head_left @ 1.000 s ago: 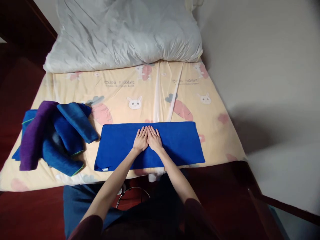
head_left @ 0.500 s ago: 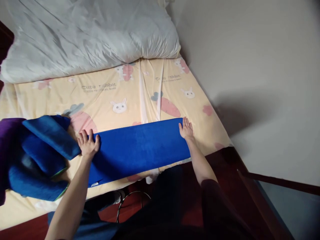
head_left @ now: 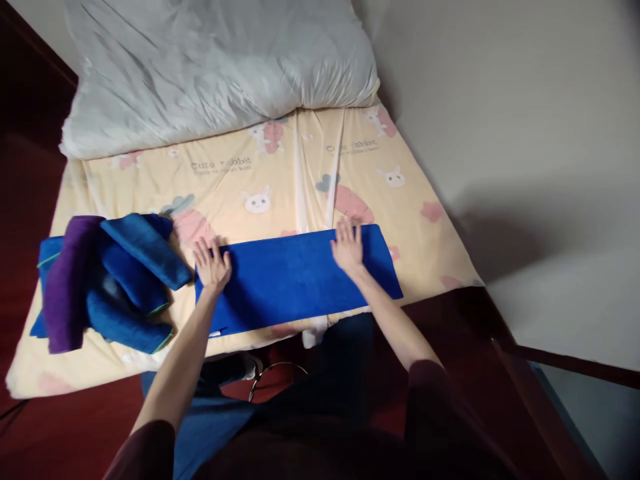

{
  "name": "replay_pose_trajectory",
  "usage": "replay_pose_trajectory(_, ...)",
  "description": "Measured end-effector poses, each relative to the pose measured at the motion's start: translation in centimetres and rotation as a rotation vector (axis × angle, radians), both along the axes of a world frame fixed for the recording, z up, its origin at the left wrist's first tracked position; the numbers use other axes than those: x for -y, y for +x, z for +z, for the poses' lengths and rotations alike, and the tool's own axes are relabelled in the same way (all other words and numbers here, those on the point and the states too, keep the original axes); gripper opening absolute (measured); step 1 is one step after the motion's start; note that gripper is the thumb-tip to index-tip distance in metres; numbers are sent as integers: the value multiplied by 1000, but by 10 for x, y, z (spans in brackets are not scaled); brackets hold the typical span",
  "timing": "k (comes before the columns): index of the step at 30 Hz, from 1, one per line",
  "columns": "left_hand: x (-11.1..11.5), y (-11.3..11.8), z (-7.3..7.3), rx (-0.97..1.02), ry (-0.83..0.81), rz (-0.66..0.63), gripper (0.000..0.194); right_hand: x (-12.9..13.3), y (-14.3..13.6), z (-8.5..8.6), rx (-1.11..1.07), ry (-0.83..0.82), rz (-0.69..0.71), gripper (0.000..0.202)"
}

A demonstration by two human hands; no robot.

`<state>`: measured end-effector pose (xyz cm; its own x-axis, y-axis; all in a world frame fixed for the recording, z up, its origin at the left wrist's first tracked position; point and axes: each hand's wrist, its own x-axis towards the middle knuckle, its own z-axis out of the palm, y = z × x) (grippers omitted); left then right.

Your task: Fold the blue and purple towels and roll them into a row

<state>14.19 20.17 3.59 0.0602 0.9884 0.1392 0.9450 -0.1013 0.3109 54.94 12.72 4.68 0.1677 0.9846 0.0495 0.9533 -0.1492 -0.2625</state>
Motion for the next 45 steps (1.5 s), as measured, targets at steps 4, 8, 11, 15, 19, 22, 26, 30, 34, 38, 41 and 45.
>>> replay_pose_trajectory(4,83,61,-8,29,-51,-338,68,43,-128,-10,-207,5,223,70)
replay_pose_trajectory(8,139,92,-36,59,-115,-405,66,68,-176,-34,-238,-87,194,67)
replay_pose_trajectory(11,140,94,-45,69,-111,-397,67,67,-173,-39,-213,-98,197,67)
replay_pose_trajectory(15,130,86,-39,63,-128,-418,67,65,-159,-38,-180,-47,231,66)
replay_pose_trajectory(19,135,43,-28,27,-116,-341,66,85,-93,-41,-158,-40,129,66)
replay_pose_trajectory(22,139,-9,-23,4,-98,-188,69,115,-1,-42,-121,-102,-68,68)
replay_pose_trajectory(26,143,-61,-23,-15,-104,-30,74,154,99,-42,-28,-154,-224,68)
replay_pose_trajectory(30,145,-72,-28,-49,-129,10,73,171,121,-49,28,-83,-174,67)
replay_pose_trajectory(34,144,-66,-27,-60,-143,28,73,174,115,-55,36,-40,-176,67)
replay_pose_trajectory(38,143,-64,-18,-16,-155,50,73,173,113,-51,18,-26,-180,68)
replay_pose_trajectory(41,145,-66,-5,39,-166,45,72,168,102,-36,-9,-52,-221,68)
replay_pose_trajectory(45,177,-73,4,87,-78,18,68,178,46,-19,-102,102,-311,67)
